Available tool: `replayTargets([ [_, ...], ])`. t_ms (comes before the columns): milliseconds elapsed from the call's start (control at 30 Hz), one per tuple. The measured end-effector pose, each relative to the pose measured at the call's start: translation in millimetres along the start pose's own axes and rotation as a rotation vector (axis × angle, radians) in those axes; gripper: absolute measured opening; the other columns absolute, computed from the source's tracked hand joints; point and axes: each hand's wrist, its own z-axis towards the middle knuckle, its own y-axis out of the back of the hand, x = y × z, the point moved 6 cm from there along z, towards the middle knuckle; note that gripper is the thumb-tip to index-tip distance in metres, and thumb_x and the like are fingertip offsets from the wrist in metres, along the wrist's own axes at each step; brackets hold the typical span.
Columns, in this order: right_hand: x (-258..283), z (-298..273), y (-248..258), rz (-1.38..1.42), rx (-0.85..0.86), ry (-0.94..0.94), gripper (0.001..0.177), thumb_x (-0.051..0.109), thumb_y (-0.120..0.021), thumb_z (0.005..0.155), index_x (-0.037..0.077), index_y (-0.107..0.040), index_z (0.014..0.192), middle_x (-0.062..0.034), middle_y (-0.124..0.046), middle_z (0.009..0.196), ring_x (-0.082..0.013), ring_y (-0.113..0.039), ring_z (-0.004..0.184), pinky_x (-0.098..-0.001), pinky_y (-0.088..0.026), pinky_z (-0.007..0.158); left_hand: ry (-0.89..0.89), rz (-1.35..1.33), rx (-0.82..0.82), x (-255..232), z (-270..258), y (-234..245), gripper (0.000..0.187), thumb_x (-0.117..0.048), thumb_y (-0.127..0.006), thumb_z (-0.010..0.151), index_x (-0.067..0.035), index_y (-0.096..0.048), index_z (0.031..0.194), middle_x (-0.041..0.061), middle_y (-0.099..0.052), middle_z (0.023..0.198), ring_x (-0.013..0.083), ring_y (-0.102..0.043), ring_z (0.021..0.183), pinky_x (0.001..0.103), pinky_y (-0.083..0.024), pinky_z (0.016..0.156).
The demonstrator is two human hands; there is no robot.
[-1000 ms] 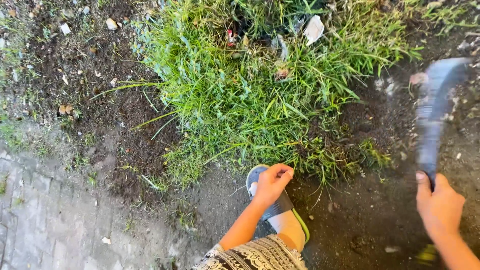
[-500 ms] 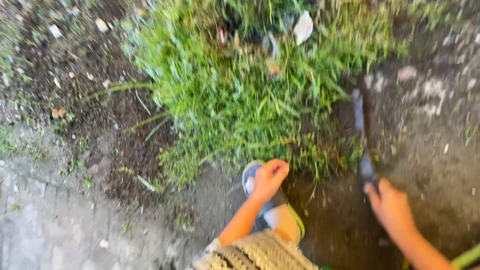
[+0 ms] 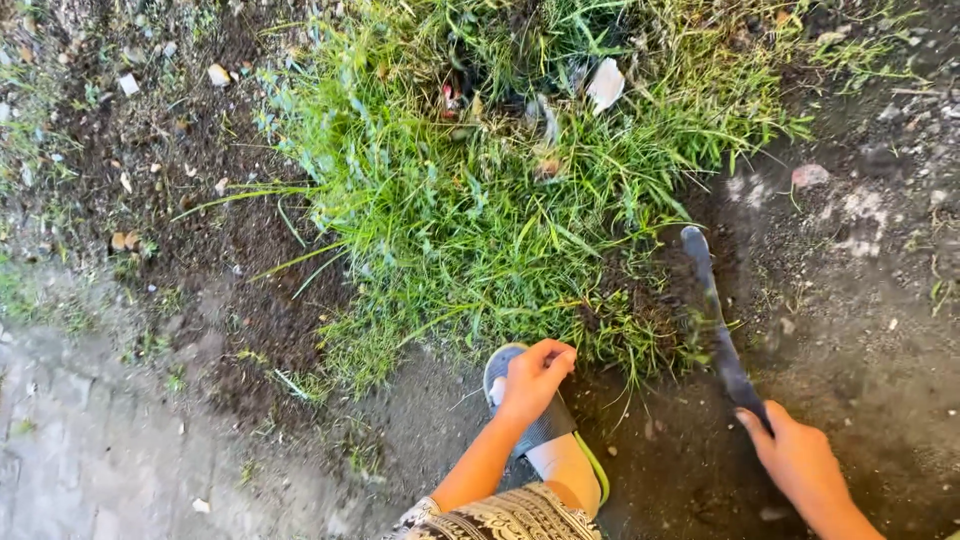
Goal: Cutting and pulling weeds from a patch of ground using a sickle and scissors.
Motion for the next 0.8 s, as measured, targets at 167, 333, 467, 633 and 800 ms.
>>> replayTargets([
  [167, -6, 18, 38, -0.015, -0.049, -0.074, 0.044, 0.045, -0.057, 0.105, 0.004, -0.060, 0.092, -0.0176, -0.065, 0.065, -0.0341, -0.067, 0.054, -0.0474, -0.056, 0.059, 0.004, -0.010, 0.001, -1, -5, 4, 0.022, -0.020, -0.066, 0.098, -0.001, -0.072, 0.107, 0.002, -0.073, 0.086, 0.0078, -0.067, 0.080, 0.025, -0.054, 0.073],
  [333, 26, 5, 34, 0.003, -0.308, 0.073, 0.048, 0.045, -0.057, 0.108, 0.001, -0.059, 0.091, -0.0182, -0.063, 0.065, -0.0313, -0.065, 0.056, -0.0474, -0.055, 0.062, 0.011, -0.033, -0.002, 0, -4, 2, 0.024, -0.022, -0.065, 0.099, -0.001, -0.072, 0.107, 0.003, -0.072, 0.086, 0.0077, -0.064, 0.078, 0.025, -0.053, 0.071],
  [467, 33, -17, -10, -0.037, 0.231, -0.056, 0.037, 0.048, -0.054, 0.098, 0.010, -0.058, 0.096, -0.0091, -0.064, 0.059, -0.0254, -0.066, 0.048, -0.0402, -0.057, 0.050, 0.071, -0.022, 0.003, 1, -5, 1, 0.023, -0.022, -0.066, 0.098, -0.002, -0.072, 0.107, 0.002, -0.071, 0.085, 0.0079, -0.065, 0.078, 0.025, -0.053, 0.071],
  [633, 8, 16, 31, -0.238, -0.030, 0.049, 0.046, 0.053, -0.053, 0.102, 0.009, -0.059, 0.090, -0.0056, -0.060, 0.060, -0.0221, -0.060, 0.048, -0.0365, -0.054, 0.047, 0.053, -0.060, -0.011, 10, -13, 7, 0.021, -0.020, -0.067, 0.097, -0.002, -0.071, 0.107, 0.001, -0.072, 0.086, 0.0079, -0.067, 0.081, 0.025, -0.054, 0.074],
  [800, -129, 133, 17, -0.218, -0.457, -0.034, 0.043, 0.041, -0.055, 0.110, 0.000, -0.055, 0.098, -0.0113, -0.061, 0.079, -0.0250, -0.059, 0.068, -0.0372, -0.057, 0.066, 0.031, -0.094, 0.025, 7, -12, 10, 0.020, -0.017, -0.066, 0.098, 0.000, -0.070, 0.108, 0.003, -0.072, 0.092, 0.0088, -0.067, 0.087, 0.025, -0.055, 0.080],
])
